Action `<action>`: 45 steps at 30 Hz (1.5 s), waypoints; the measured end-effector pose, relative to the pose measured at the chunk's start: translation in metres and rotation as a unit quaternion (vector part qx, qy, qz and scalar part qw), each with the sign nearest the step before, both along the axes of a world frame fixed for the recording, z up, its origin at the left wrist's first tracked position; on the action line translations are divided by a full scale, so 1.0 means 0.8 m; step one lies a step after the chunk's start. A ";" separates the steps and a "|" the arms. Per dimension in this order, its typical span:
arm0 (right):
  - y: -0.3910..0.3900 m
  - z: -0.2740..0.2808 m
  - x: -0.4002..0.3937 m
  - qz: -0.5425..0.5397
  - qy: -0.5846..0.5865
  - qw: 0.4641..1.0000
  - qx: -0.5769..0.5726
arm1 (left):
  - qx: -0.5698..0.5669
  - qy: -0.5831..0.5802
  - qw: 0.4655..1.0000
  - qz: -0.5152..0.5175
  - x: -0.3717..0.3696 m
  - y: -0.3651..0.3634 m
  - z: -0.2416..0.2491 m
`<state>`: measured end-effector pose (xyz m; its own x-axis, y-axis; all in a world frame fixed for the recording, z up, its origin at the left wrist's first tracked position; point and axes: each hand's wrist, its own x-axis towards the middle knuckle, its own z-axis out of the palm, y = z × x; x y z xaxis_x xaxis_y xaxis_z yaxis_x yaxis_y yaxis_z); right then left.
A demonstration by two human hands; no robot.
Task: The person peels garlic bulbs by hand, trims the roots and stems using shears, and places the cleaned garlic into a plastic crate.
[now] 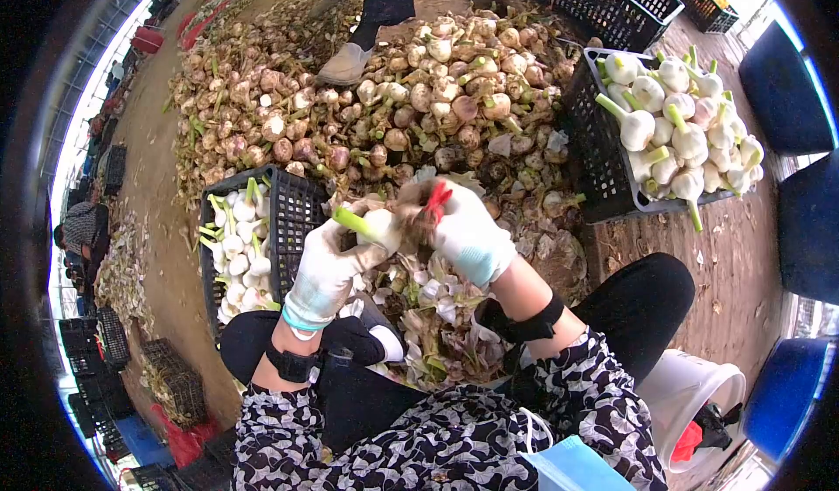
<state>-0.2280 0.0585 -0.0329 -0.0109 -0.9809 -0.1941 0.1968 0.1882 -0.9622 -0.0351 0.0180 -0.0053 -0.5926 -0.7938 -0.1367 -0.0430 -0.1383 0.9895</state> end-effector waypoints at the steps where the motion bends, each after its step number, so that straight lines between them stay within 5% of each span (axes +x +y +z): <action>1: -0.006 -0.003 0.000 -0.051 0.023 0.998 -0.033 | -0.001 0.001 1.000 0.000 -0.001 0.000 0.004; 3: 0.004 0.002 -0.008 -0.062 -0.018 0.997 0.034 | 0.063 0.012 0.996 0.054 -0.004 0.004 0.012; 6: 0.020 0.023 0.021 -0.065 0.257 0.960 -0.088 | -0.032 -0.037 0.998 0.046 -0.003 0.005 -0.007; 7: 0.021 0.013 0.028 -0.101 0.266 0.946 -0.156 | -0.085 -0.066 0.993 0.037 -0.004 0.005 -0.008; 11: 0.001 -0.013 -0.001 -0.122 0.240 0.963 -0.027 | 0.074 0.048 0.996 0.009 0.002 0.003 0.006; 15: 0.010 0.005 -0.021 -0.052 -0.215 0.973 0.059 | 0.144 0.080 0.986 0.021 0.002 -0.001 0.006; 16: 0.010 -0.001 -0.017 -0.052 -0.217 0.973 0.058 | 0.141 0.086 0.986 0.017 -0.001 0.000 0.007; 18: 0.008 -0.015 -0.004 0.032 -0.111 0.992 -0.053 | 0.113 0.073 0.991 0.012 -0.004 -0.002 -0.010; 19: 0.005 0.008 0.012 -0.046 -0.098 0.994 -0.022 | 0.087 0.062 0.994 0.011 -0.004 -0.003 -0.017; 25: 0.000 -0.003 0.031 -0.086 -0.059 0.994 -0.045 | 0.008 -0.028 0.997 0.066 -0.005 0.002 -0.002; 27: 0.005 -0.010 0.002 -0.023 -0.019 0.998 -0.055 | 0.137 0.146 0.979 0.016 0.001 0.000 0.001; 29: 0.000 -0.036 -0.010 -0.131 0.087 0.986 0.059 | 0.126 0.158 0.979 0.037 0.000 0.003 0.005; 30: -0.001 -0.100 -0.041 -0.052 0.024 0.993 0.100 | 0.134 0.161 0.977 0.043 0.001 0.003 0.005; 31: 0.004 -0.091 -0.048 -0.041 0.199 0.969 -0.138 | 0.142 0.164 0.975 0.051 0.001 0.002 0.005; 32: 0.006 -0.044 -0.034 -0.066 0.009 0.998 -0.012 | 0.139 0.146 0.978 0.050 0.004 0.000 0.001; 33: 0.008 -0.005 -0.016 -0.090 -0.183 0.972 0.118 | 0.120 0.141 0.981 0.055 0.000 0.002 0.000; 35: -0.007 -0.018 0.001 -0.023 0.094 0.988 -0.117 | 0.100 0.122 0.987 0.036 -0.003 0.000 -0.005; 37: -0.004 0.012 0.027 -0.063 0.131 0.987 0.070 | 0.082 0.095 0.991 0.038 -0.007 0.002 0.002; 39: 0.011 0.025 0.044 -0.144 0.234 0.959 -0.071 | 0.064 0.065 0.995 0.043 -0.006 0.002 0.008; 45: 0.015 0.012 0.044 -0.172 0.237 0.945 -0.144 | 0.028 0.031 0.998 0.056 0.001 -0.001 0.009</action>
<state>-0.1925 0.0703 -0.0234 -0.3566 -0.9153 0.1875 -0.2666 -0.0926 -0.9593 -0.0340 0.0170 0.0017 -0.5090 -0.8477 -0.1495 0.0362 -0.1946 0.9802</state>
